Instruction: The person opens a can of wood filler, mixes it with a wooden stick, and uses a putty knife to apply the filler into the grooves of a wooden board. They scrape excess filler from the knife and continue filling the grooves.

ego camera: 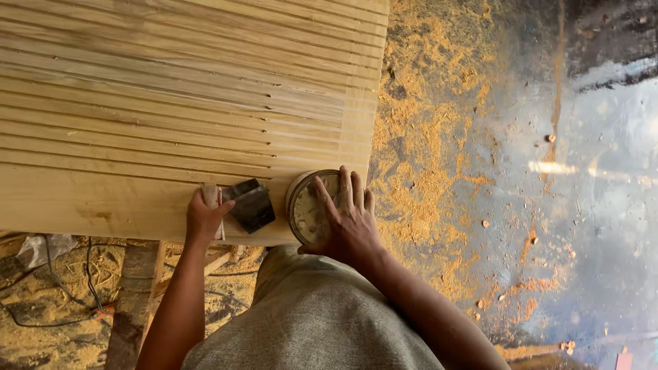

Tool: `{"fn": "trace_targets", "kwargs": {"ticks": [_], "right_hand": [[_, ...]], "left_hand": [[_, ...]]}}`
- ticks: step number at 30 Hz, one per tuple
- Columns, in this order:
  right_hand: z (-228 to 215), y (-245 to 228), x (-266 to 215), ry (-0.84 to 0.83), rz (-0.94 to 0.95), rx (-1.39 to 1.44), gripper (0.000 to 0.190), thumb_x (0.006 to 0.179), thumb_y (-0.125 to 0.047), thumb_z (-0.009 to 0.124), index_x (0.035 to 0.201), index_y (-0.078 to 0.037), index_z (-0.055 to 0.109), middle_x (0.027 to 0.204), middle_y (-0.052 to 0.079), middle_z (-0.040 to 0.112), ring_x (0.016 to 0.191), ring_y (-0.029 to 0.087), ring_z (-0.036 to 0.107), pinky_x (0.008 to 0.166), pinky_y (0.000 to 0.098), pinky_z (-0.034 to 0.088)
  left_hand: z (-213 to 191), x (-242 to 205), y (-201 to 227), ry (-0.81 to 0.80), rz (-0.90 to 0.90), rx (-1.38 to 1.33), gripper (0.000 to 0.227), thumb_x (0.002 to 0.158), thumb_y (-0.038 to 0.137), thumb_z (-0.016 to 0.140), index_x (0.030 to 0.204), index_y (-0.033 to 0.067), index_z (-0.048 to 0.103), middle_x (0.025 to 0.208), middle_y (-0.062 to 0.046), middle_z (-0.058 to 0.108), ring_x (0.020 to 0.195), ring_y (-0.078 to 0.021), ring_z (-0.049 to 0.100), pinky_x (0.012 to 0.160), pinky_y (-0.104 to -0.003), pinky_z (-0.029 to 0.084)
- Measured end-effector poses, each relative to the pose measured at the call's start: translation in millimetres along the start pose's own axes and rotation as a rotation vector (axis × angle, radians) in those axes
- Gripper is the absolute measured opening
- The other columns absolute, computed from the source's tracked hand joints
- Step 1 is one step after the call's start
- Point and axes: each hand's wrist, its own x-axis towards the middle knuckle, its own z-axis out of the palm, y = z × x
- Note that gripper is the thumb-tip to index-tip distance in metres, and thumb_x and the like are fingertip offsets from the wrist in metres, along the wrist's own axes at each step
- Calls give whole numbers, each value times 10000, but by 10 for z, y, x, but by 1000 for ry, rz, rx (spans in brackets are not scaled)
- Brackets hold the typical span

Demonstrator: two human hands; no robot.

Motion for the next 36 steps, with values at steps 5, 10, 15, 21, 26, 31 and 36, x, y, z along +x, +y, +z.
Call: {"fn": "trace_targets", "kwargs": {"ticks": [5,10,15,21,26,31,36], "right_hand": [[66,283,-16,162,-177,37,1337,576,-792,830,1580,-156,218,1569,352,185,1470,518,203,1169,692,209],[159,652,-18,222,-366,102,1142,734,-687,793,1590,-140,271,1566,326,275,1466,485,288,1196,608,275],[115,953,140,-39,-425,170,1006,913,-579,673,1698,-172,192,1486,238,413,1427,406,394,1221,531,375],[17,1037,268,-89,-530,-12,1100,832,-607,739,1616,-140,125,1499,357,292,1386,482,347,1131,587,362],[-109,952,393,5,-577,-20,1213,715,-557,881,1592,-118,168,1457,360,335,1326,516,391,1078,596,423],[-185,828,417,-118,-481,-24,1291,656,-491,939,1629,-141,166,1340,276,432,1241,424,471,940,532,547],[-187,750,368,-44,-457,-21,1237,645,-521,931,1578,-109,230,1287,264,455,1185,404,501,953,543,535]], "left_hand": [[32,-232,181,227,127,111,525,768,241,902,1099,22,559,998,-195,718,886,-309,697,790,-450,559],[454,-576,248,237,-29,-27,514,787,231,882,1127,45,545,1036,-169,700,887,-297,705,769,-424,574],[997,-849,420,290,17,-306,503,760,200,861,1149,50,579,1059,-113,727,914,-221,707,794,-369,577],[1340,-1261,494,439,-57,-465,470,859,213,820,1224,69,561,1120,-58,644,986,-177,663,804,-327,559],[1470,-1460,374,467,-155,-588,455,857,174,786,1233,77,549,1017,-43,603,891,-183,618,748,-325,549],[1630,-1464,234,485,-106,-664,465,863,138,784,1254,35,554,1059,-81,618,891,-170,621,759,-316,552],[1530,-1369,181,428,-59,-740,508,817,130,797,1248,28,548,1046,-101,721,884,-178,700,746,-316,585]]}}
